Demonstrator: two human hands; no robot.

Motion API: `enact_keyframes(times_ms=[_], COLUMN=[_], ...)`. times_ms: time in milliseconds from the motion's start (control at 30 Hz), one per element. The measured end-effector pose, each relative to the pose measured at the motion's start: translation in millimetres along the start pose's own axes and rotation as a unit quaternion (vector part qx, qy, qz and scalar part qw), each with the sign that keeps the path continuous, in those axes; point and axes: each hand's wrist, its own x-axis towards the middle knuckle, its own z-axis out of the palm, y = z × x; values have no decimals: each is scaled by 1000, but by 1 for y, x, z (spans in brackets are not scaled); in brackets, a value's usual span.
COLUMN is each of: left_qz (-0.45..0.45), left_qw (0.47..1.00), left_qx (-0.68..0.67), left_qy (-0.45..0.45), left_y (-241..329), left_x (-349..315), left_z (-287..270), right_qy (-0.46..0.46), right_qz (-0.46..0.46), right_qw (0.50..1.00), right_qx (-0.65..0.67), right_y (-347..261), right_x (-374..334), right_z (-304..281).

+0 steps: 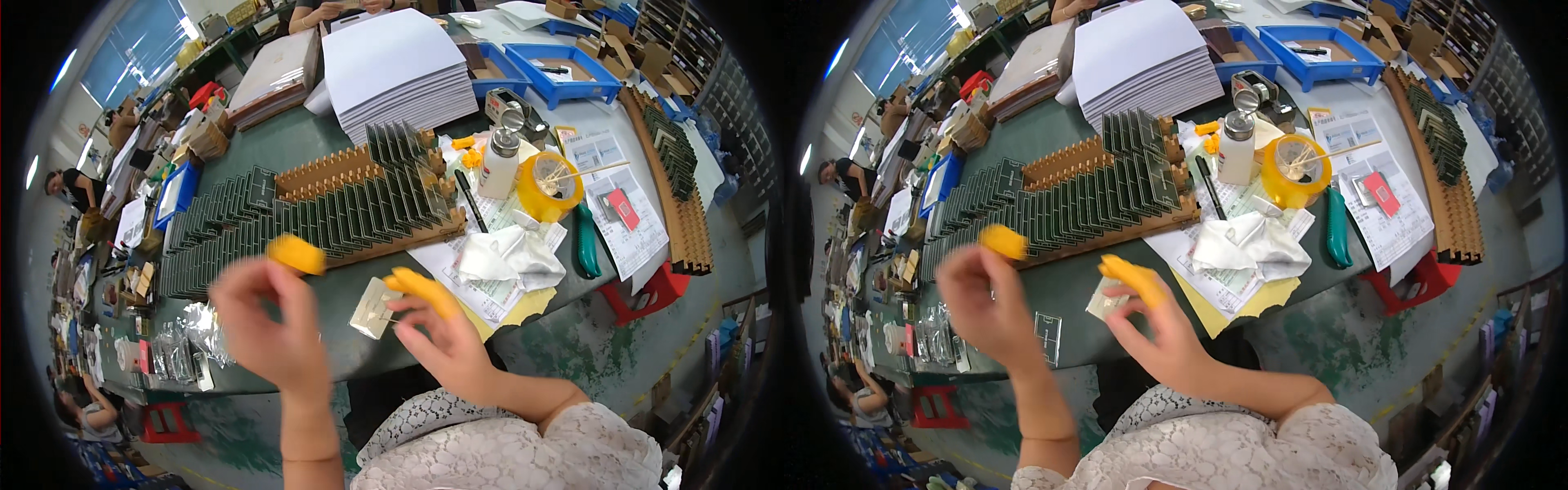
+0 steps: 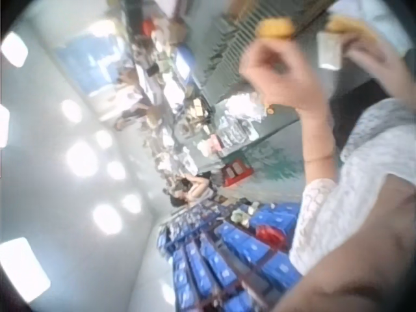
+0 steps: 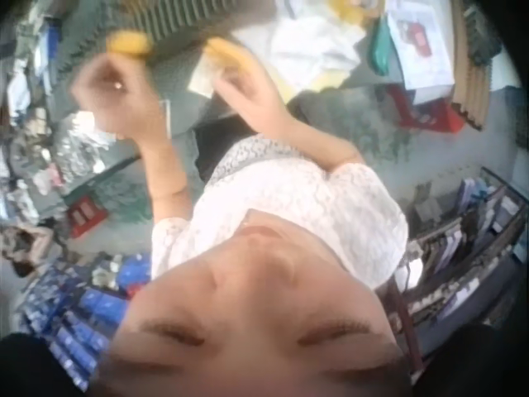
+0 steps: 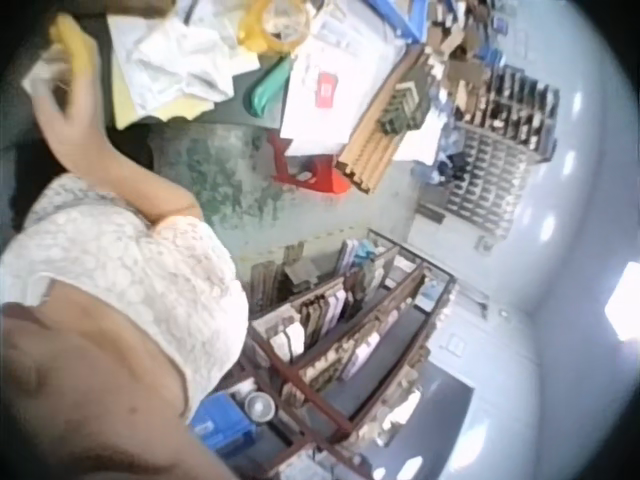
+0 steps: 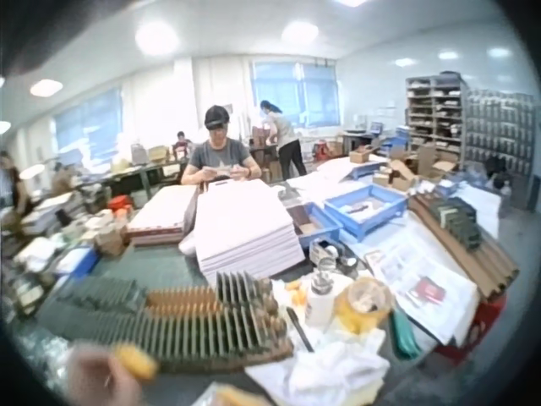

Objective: The person applies glue to a small rectangular card using a bottle and a wooden stick. They then place a transparent plastic sheet onto the glued surface and press it down. The person repeats this process with another card, applying glue and smoothing the plastic sheet with the stick.

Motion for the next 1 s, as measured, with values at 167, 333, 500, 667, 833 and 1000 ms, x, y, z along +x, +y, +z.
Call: enact_keyframes(times_ms=[167,333,500,667,833,1000], left_qz=[83,91,94,45,-180,-229], left_qw=[960,918,944,957,939,906], left_qx=[11,76,-49,-19,239,311], left_qy=[-266,-377,-314,-287,-167,-173], left_y=[15,-1,-7,-25,-110,-155], left_x=[65,87,61,2,-7,-31], left_z=[85,180,112,-11,-133,-194], right_qy=[73,52,103,100,22,-6], right_qz=[-7,-44,-5,5,15,40], right_qw=[997,996,993,992,997,995], right_qx=[-3,-62,-63,-78,-69,-96], right_y=[-15,-33,-21,0,-1,1], right_x=[-8,-12,-27,-22,-13,-7], right_z=[-43,-56,-61,-63,-47,-19])
